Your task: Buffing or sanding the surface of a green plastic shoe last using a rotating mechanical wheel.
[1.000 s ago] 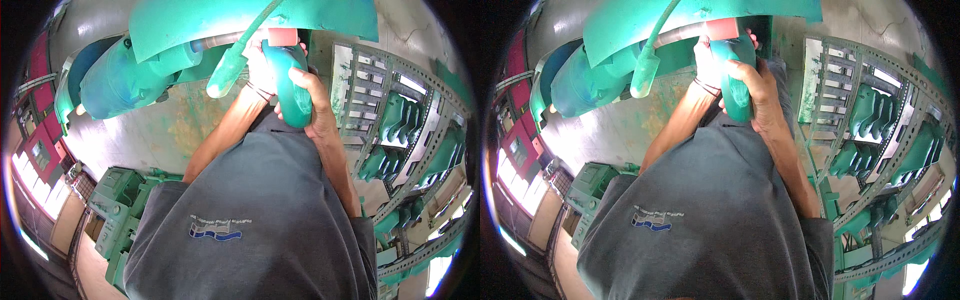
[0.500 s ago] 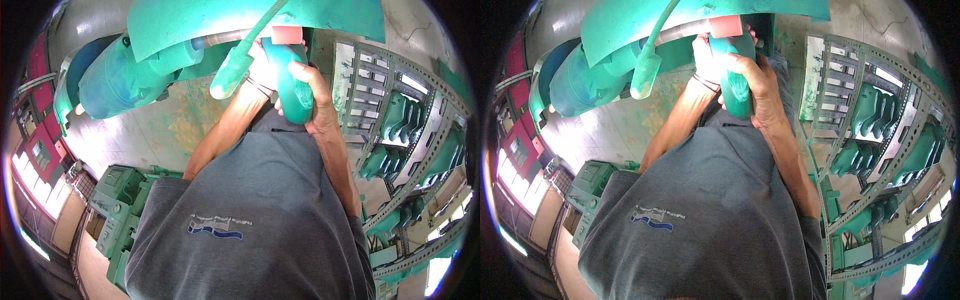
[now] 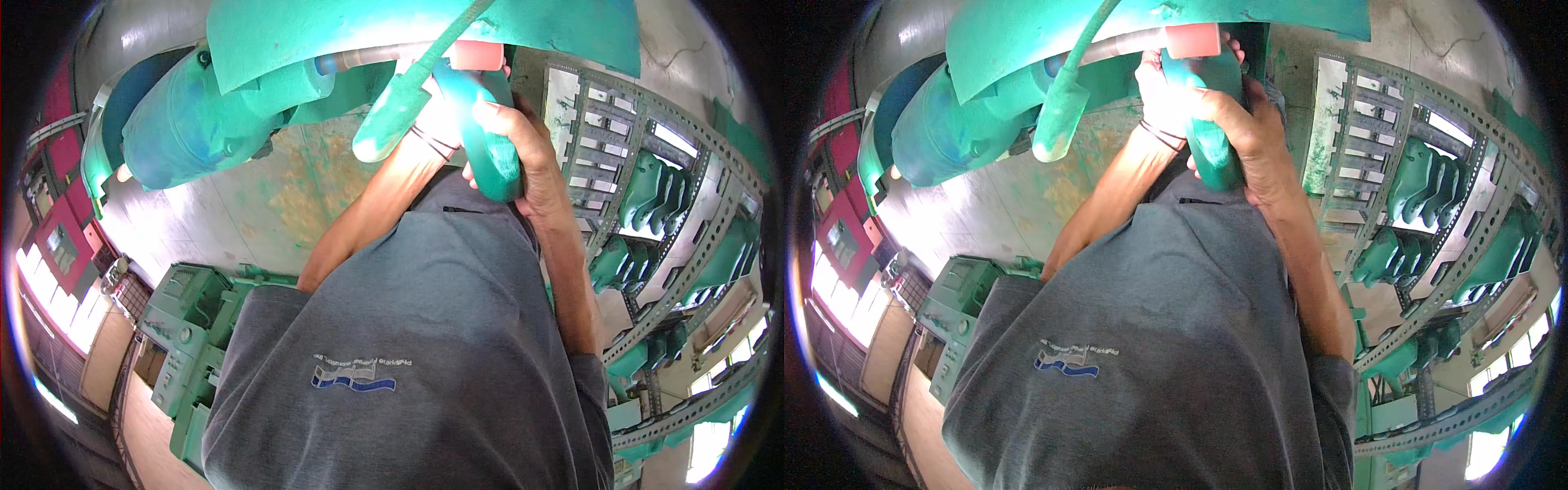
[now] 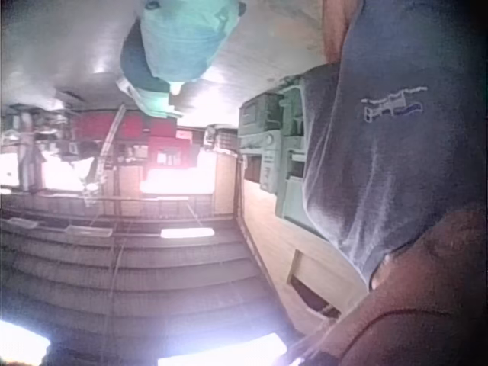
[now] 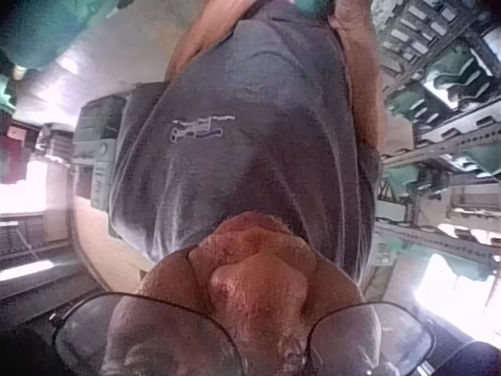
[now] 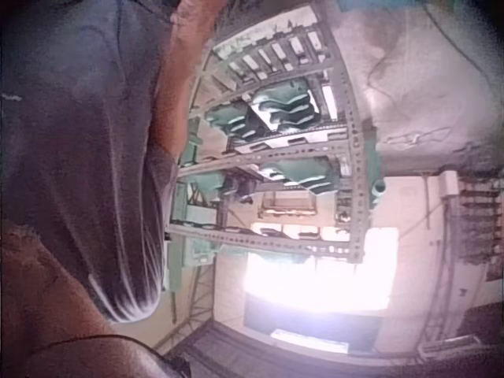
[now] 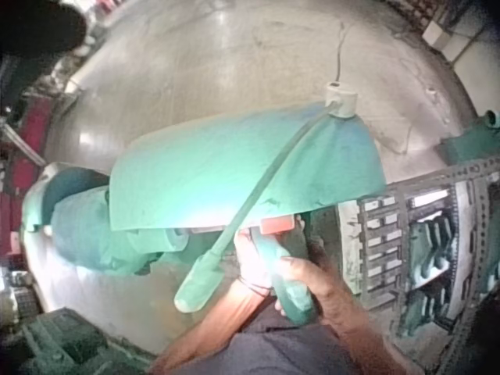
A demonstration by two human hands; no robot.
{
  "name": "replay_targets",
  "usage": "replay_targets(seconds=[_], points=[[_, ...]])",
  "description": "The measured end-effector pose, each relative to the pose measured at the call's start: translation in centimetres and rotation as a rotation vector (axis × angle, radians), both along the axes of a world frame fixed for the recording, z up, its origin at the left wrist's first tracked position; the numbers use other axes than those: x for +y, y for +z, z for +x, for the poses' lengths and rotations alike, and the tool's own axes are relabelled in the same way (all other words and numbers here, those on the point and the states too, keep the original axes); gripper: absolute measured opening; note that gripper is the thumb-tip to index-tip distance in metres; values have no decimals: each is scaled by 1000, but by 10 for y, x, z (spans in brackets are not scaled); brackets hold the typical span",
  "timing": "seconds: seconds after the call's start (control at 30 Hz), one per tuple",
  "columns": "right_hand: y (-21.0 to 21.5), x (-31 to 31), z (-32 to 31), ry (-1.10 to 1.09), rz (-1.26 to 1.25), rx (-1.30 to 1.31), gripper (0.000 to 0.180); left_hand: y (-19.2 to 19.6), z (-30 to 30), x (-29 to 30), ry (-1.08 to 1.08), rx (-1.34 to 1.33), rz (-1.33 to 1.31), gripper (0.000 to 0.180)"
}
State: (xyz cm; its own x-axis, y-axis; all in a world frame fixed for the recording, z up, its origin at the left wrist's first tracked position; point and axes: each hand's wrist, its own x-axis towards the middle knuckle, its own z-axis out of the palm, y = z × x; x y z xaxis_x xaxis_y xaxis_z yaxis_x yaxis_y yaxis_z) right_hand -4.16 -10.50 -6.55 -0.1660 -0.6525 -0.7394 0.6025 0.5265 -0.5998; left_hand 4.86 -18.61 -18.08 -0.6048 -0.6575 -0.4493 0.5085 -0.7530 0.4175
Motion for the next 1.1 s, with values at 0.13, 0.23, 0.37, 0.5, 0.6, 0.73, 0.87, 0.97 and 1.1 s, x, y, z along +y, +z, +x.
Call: replay_targets(seconds=[0.13, 0.23, 0.37, 0.5, 0.6, 0.73, 0.87, 0.97, 1.1], points=[[-2, -1, -9, 91, -24, 38, 57, -6, 1, 0, 83, 317, 200, 66], [-4, -3, -10, 89, -29, 36, 55, -11, 0, -2, 108, 78, 116, 63], [-7, -5, -15, 162, -49, 38, 54, -19, 0, 1, 110, 315, 141, 60], [-8, -7, -18, 159, -15, 58, 51, -10, 1, -5, 87, 221, 189, 58], [-3, -8, -18, 178, -30, 59, 49, -7, 4, -3, 96, 180, 151, 58], [-2, -6, -15, 167, -69, 38, 48, -3, 1, -7, 96, 118, 95, 58], [-10, 1, -9, 101, -33, 35, 49, 14, -41, -35, 55, -505, 443, 61], [-14, 4, -5, 45, -51, -24, 51, 2, -7, -23, -14, -152, 348, 63], [-12, 4, 7, -15, -79, -49, 53, -13, 16, -16, -25, 246, 242, 68]])
